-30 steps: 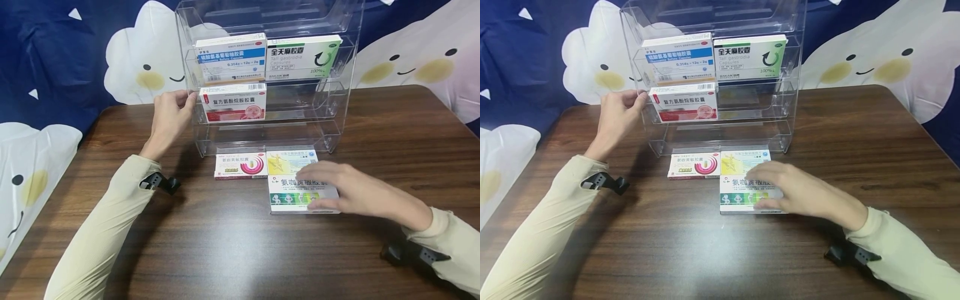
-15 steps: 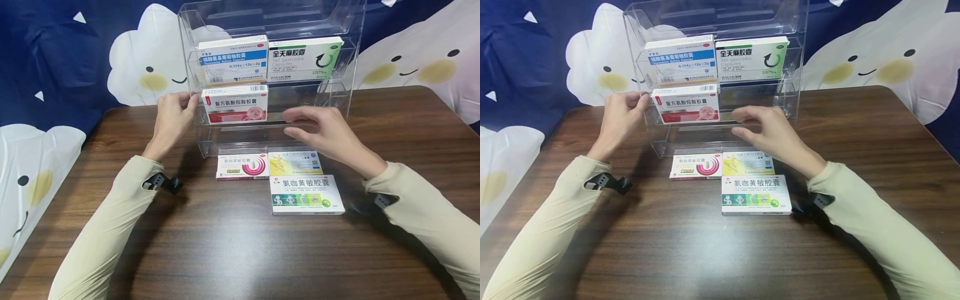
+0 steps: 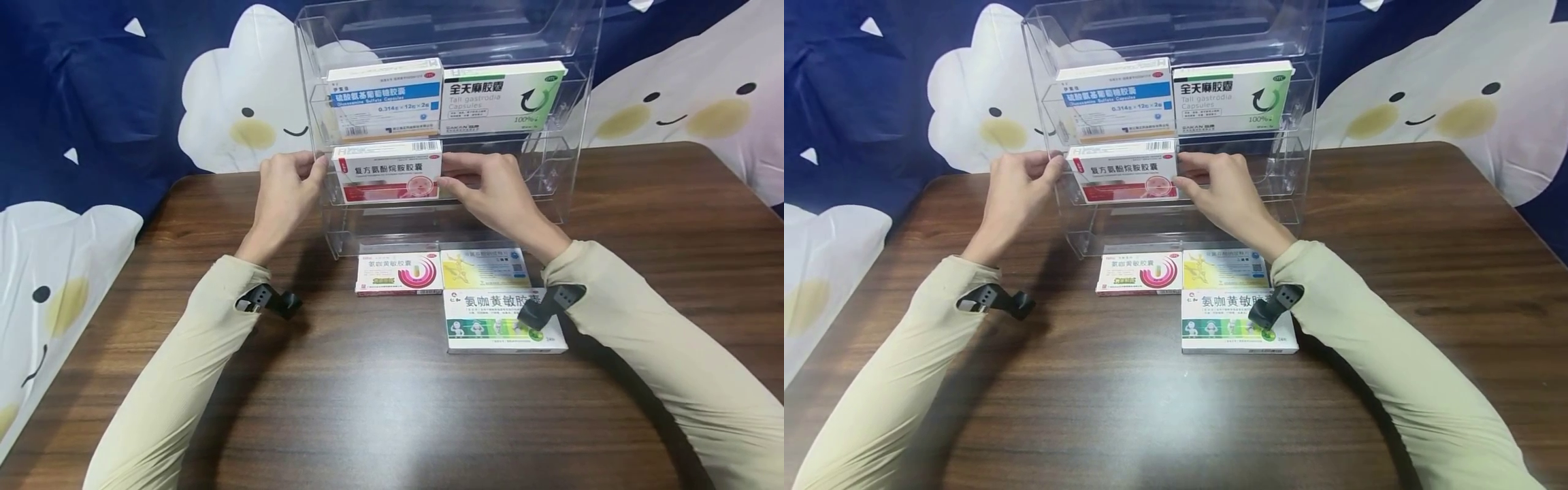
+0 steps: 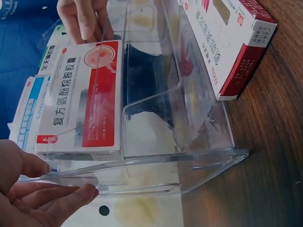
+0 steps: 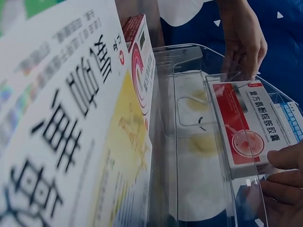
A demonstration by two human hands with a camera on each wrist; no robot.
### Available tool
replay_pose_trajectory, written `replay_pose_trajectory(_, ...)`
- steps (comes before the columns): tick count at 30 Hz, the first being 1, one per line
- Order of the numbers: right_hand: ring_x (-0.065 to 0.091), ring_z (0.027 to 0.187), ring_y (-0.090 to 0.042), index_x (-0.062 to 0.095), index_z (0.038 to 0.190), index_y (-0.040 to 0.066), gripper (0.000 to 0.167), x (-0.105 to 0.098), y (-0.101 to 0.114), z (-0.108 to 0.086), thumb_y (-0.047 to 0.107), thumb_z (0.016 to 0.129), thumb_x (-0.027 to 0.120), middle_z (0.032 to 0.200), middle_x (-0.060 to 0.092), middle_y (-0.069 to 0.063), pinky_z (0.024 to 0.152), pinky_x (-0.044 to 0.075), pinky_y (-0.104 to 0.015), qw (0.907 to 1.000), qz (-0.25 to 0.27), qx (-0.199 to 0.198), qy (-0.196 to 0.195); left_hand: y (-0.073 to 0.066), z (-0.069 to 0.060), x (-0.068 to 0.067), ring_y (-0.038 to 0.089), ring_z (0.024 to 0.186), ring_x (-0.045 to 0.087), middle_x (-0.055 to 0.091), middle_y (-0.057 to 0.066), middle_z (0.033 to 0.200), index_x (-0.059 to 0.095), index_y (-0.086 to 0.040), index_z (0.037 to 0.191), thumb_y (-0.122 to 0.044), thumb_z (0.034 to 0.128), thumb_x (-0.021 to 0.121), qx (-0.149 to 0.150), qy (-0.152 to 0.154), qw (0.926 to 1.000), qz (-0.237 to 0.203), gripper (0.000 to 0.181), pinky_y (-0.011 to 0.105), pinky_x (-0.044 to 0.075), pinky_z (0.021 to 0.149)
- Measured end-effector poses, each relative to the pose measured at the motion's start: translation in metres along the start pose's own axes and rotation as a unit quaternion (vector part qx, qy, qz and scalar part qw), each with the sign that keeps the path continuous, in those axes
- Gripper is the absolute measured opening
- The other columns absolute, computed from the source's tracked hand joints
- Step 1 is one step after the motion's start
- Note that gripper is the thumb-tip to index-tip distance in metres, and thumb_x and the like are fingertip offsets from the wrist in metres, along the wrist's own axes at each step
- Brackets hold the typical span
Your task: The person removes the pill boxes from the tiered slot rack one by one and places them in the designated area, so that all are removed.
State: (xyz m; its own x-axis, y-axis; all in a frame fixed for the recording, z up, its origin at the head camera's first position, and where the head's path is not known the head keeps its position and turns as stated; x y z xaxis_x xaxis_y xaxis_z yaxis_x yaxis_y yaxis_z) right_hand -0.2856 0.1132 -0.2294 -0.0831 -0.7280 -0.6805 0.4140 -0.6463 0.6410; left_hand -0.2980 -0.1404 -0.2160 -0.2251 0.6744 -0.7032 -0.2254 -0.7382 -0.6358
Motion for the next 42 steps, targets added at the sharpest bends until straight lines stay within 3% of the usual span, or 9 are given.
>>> replay_pose_trajectory(8, 0.068, 0.098, -0.027, 0.063, 0.127, 0.005, 0.039, 0.006, 0.008, 0.002, 0.019, 0.090, 0.069, 0.116, 0.067, -0.013, 0.086, 0.051, -0.039, 0.9996, -0.029, -0.004, -0.001, -0.007, 0.002, 0.003, 0.017, 0.086, 0.064, 0.072, 0.015, 0.102, 0.069, -0.002, 0.116, -0.017, 0.0966, 0.052, -0.013, 0.011, 0.9997, -0.015, 0.030, 0.022, 0.044, 0.068)
replay_pose_trajectory(17, 0.069, 0.092, -0.027, 0.065, 0.118, 0.000, 0.032, 0.004, 0.005, 0.006, 0.011, 0.088, 0.070, 0.108, 0.070, -0.016, 0.083, 0.053, -0.036, 0.9992, 0.016, 0.009, -0.034, -0.006, 0.002, 0.003, 0.016, 0.083, 0.064, 0.072, 0.014, 0.101, 0.070, -0.003, 0.116, -0.017, 0.0964, 0.053, -0.018, 0.018, 0.9996, -0.015, 0.030, 0.022, 0.043, 0.066)
replay_pose_trajectory(27, 0.068, 0.093, -0.026, 0.067, 0.114, 0.001, 0.027, -0.009, 0.000, 0.007, 0.013, 0.089, 0.070, 0.108, 0.070, -0.015, 0.085, 0.051, -0.033, 0.9985, 0.031, 0.025, -0.038, -0.004, 0.002, 0.002, 0.017, 0.070, 0.060, 0.074, 0.013, 0.094, 0.072, -0.004, 0.111, -0.021, 0.0970, 0.055, -0.005, 0.017, 0.9998, -0.002, 0.028, 0.025, 0.042, 0.062)
replay_pose_trajectory(37, 0.062, 0.083, -0.003, 0.068, 0.110, 0.001, 0.027, -0.035, 0.010, -0.007, 0.018, 0.089, 0.070, 0.103, 0.070, -0.014, 0.079, 0.048, -0.018, 0.9965, 0.046, 0.006, -0.069, 0.000, 0.002, -0.001, 0.017, 0.073, 0.064, 0.073, 0.013, 0.096, 0.071, -0.004, 0.114, -0.023, 0.0970, 0.055, -0.007, 0.019, 0.9998, -0.006, 0.030, 0.025, 0.045, 0.066)
replay_pose_trajectory(42, 0.065, 0.084, -0.006, 0.068, 0.109, 0.001, 0.025, -0.038, 0.012, -0.017, 0.017, 0.090, 0.070, 0.102, 0.071, -0.014, 0.078, 0.049, -0.018, 0.9969, 0.048, 0.015, -0.060, 0.000, 0.002, 0.000, 0.021, 0.078, 0.067, 0.072, 0.015, 0.098, 0.071, -0.003, 0.113, -0.022, 0.0972, 0.055, -0.005, 0.021, 0.9998, -0.005, 0.030, 0.032, 0.050, 0.075)
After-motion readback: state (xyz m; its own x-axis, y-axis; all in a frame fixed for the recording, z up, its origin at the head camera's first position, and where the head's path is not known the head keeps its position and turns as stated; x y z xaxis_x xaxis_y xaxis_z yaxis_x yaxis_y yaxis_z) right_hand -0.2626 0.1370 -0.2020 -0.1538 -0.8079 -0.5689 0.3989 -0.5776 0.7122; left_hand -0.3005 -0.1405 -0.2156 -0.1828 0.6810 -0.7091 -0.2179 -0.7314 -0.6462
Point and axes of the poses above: each hand's wrist, its own z-axis towards the middle knuckle, its own x-axis out of the palm, y = z × x, the point moved 9 cm from there along z, towards the middle knuckle
